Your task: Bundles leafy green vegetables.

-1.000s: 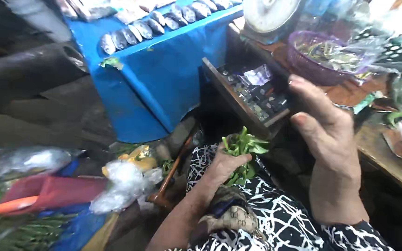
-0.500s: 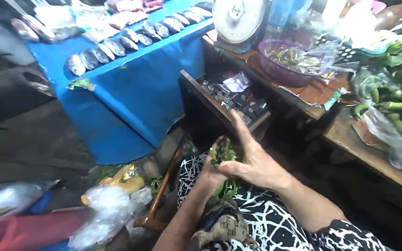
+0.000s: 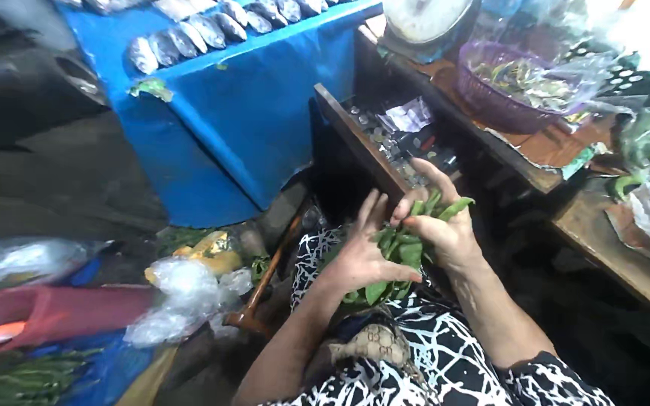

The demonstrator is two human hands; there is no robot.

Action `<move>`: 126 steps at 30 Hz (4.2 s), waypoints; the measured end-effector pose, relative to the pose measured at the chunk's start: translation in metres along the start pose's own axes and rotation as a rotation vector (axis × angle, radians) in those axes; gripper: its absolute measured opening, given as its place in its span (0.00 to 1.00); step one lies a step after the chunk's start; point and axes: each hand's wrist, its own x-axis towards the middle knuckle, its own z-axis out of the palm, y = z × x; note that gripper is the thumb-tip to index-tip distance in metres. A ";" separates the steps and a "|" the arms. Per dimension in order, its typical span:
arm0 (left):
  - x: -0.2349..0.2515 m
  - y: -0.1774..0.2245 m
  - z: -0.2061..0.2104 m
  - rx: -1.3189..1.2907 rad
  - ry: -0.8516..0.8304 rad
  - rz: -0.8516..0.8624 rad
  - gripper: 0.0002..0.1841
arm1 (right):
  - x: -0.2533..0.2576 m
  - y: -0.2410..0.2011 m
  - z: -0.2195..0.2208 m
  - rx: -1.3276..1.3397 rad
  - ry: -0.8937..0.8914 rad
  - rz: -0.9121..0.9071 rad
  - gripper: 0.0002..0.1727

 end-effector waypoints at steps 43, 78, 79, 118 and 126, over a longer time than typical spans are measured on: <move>-0.054 -0.245 -0.162 0.441 0.654 -0.877 0.25 | -0.005 0.027 0.009 -0.845 0.242 -0.094 0.63; -0.177 -0.225 -0.209 0.297 1.146 -0.954 0.35 | -0.003 0.019 0.012 -0.834 0.204 -0.170 0.61; -0.172 -0.218 -0.205 0.352 1.106 -0.979 0.37 | -0.002 0.019 0.015 -0.837 0.210 -0.159 0.61; 0.030 -0.014 0.006 -0.501 0.237 0.113 0.18 | 0.110 -0.085 -0.159 -1.540 0.326 -0.233 0.14; 0.035 -0.008 0.004 -0.523 0.222 0.007 0.07 | 0.167 -0.107 -0.199 -1.834 0.394 0.393 0.20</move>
